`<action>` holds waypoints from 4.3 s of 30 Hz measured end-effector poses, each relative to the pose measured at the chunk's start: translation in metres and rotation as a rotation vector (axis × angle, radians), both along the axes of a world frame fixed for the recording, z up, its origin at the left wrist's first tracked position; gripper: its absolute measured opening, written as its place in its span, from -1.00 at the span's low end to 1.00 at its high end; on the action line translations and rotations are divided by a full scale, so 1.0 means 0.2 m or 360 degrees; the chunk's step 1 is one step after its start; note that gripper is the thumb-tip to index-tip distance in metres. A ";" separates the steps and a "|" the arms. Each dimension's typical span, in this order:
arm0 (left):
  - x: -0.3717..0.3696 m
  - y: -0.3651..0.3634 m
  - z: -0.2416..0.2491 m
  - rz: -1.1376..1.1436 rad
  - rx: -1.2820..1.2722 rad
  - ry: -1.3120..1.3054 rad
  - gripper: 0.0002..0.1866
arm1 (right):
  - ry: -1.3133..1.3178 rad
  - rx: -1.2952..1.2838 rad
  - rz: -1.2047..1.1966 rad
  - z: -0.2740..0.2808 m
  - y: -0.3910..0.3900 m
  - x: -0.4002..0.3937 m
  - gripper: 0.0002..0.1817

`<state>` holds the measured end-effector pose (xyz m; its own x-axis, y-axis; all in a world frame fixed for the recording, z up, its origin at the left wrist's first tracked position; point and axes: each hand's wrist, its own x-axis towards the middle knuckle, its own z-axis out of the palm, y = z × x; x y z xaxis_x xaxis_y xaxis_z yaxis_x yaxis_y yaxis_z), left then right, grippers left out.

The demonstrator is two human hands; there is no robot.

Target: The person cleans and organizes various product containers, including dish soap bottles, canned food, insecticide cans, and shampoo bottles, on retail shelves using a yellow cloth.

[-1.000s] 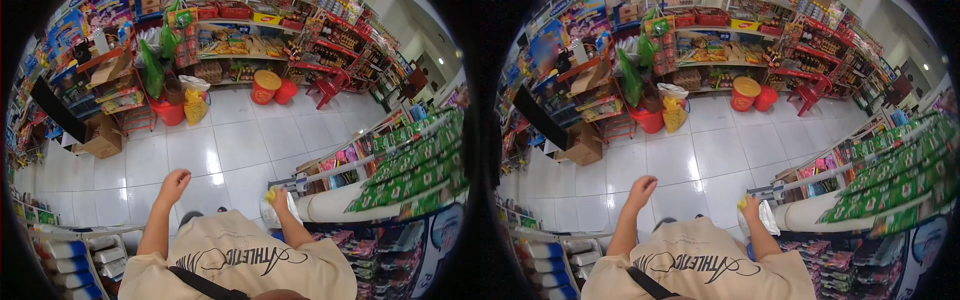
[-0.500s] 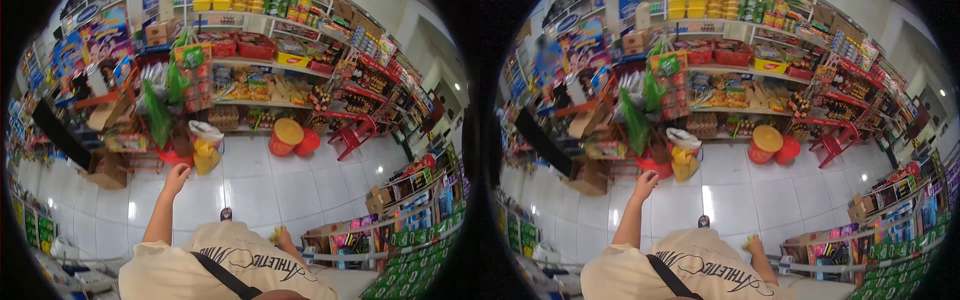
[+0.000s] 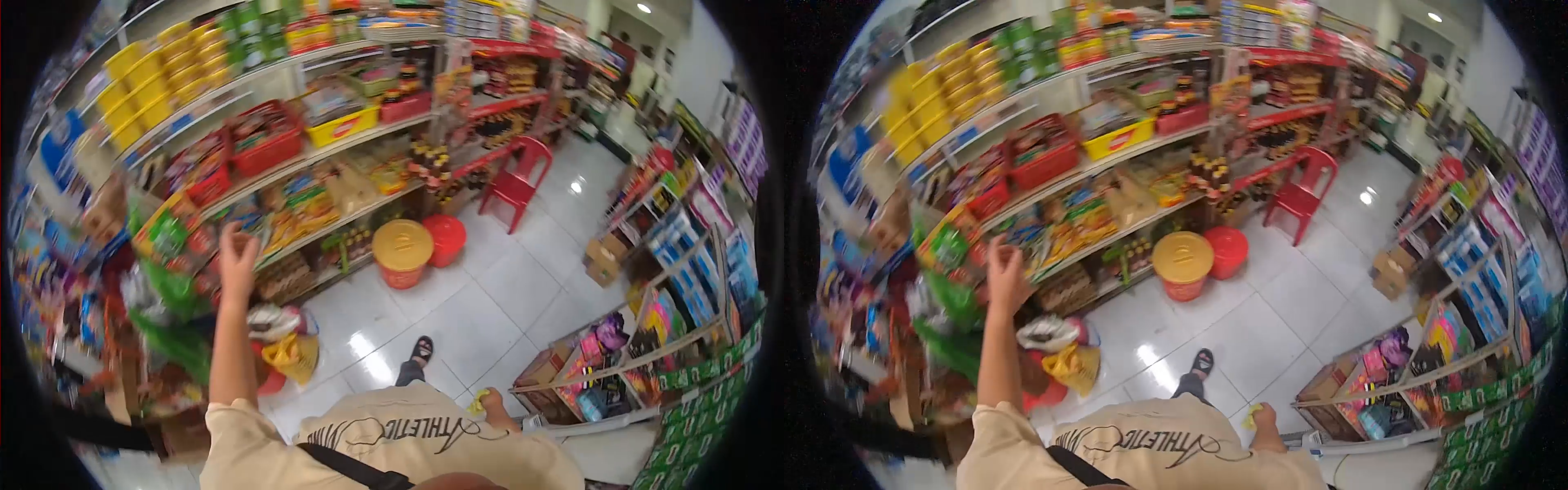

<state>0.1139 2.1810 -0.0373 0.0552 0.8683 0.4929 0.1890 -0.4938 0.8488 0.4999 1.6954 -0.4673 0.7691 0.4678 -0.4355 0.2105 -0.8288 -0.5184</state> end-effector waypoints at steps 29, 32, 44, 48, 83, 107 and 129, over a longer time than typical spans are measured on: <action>0.89 2.26 1.53 0.1643 0.0732 0.1052 0.03 | 0.2001 0.1497 0.0133 1.32 3.38 0.51 -0.58; 0.89 2.28 1.50 0.1477 0.0649 0.0960 0.04 | 0.2138 0.1463 0.0182 1.25 3.53 0.50 -0.57; 0.98 2.07 1.47 0.1040 0.1959 0.0023 0.13 | 0.2404 0.1023 0.1055 1.23 3.86 0.55 -0.50; 1.07 1.65 1.15 0.0611 0.1612 -0.0110 0.11 | 0.2454 0.1132 0.0914 1.50 3.80 0.47 -0.51; 1.52 -0.90 -0.39 0.0935 -0.0936 -0.0585 -0.07 | 0.1984 -0.0316 0.2990 1.77 2.56 -0.32 -0.80; 1.56 -1.50 -0.40 0.1232 -0.0362 -0.0600 -0.15 | 0.2057 -0.0113 0.2705 1.75 1.94 -0.52 -0.82; 1.46 -1.46 -0.59 0.0769 -0.0035 -0.2562 -0.34 | 0.2183 0.0426 0.3050 1.80 1.54 -0.35 -0.51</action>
<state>0.4062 1.8896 -0.1554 -0.7135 0.6606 -0.2334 -0.6978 -0.6404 0.3208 0.4290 2.0039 -0.1079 -0.9895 0.1362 0.0476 -0.0634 -0.1144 -0.9914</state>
